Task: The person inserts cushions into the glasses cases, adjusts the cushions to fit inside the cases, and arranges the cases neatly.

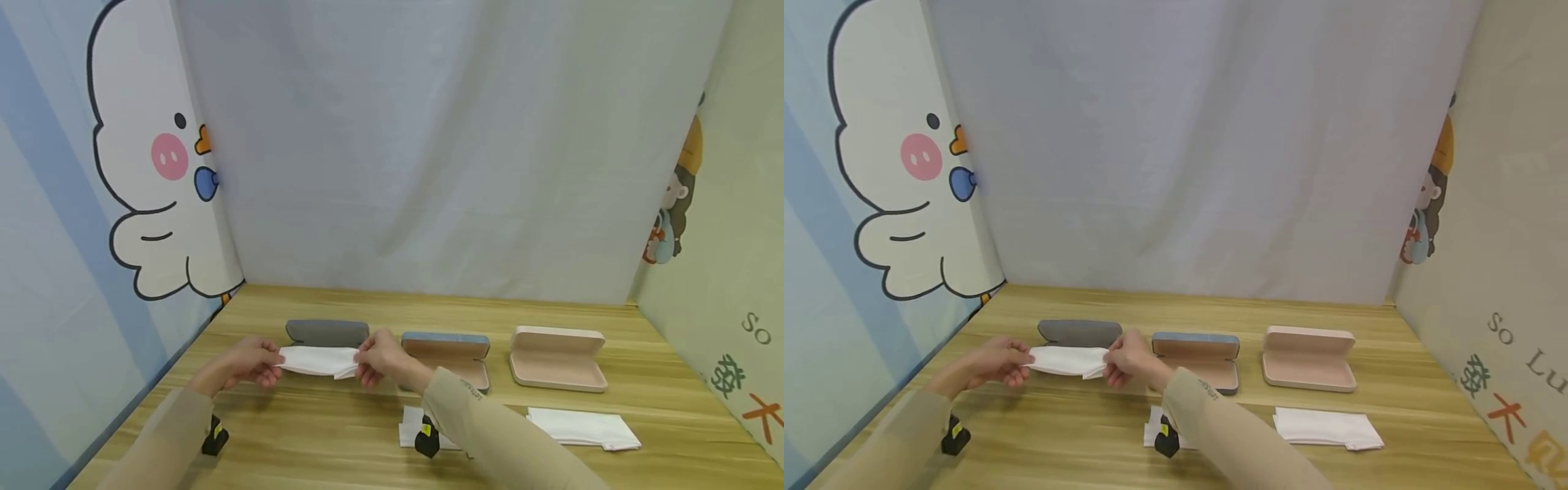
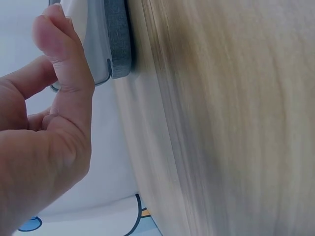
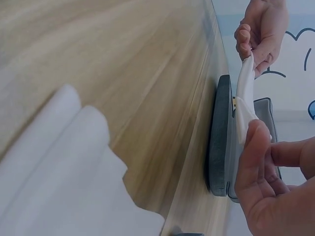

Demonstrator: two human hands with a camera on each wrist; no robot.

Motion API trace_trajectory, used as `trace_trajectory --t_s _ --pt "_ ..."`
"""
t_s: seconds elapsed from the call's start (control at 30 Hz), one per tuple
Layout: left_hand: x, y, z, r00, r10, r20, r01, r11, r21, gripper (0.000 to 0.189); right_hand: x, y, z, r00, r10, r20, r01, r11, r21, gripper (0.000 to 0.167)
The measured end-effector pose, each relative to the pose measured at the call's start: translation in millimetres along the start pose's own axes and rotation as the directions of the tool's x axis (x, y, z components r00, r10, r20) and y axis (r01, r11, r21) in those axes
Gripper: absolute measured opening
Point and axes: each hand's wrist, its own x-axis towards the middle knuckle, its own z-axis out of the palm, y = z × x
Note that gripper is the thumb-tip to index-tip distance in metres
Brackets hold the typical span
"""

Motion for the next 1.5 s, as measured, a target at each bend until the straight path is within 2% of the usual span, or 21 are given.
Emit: trace_trajectory --t_s 0.2,0.5,0.83,1.2,1.5 --pt "6.9 0.6 0.0 1.000 0.010 0.009 -0.010 1.000 -0.012 0.016 4.2 -0.5 -2.5 0.999 -0.005 -0.038 0.004 1.000 -0.021 0.008" --pt "15.2 4.1 -1.8 1.000 0.006 0.013 -0.005 0.999 -0.049 0.010 12.7 -2.0 -1.5 0.997 0.001 -0.076 -0.003 1.000 -0.025 0.005" --pt "23.6 -0.3 -4.5 0.999 0.025 -0.033 -0.027 0.999 -0.039 0.016 16.8 2.1 -0.4 0.993 -0.040 -0.115 0.032 0.997 -0.069 0.006" --pt "28.4 -10.6 -0.7 0.997 0.050 -0.053 -0.052 0.998 -0.040 0.021 17.1 14.1 7.1 0.978 -0.115 -0.177 0.095 0.989 -0.115 0.008" --pt "31.4 -12.1 0.6 0.995 0.092 -0.049 -0.094 0.994 -0.057 0.015 18.1 16.1 10.3 0.965 -0.103 -0.240 0.077 0.990 -0.115 0.006"
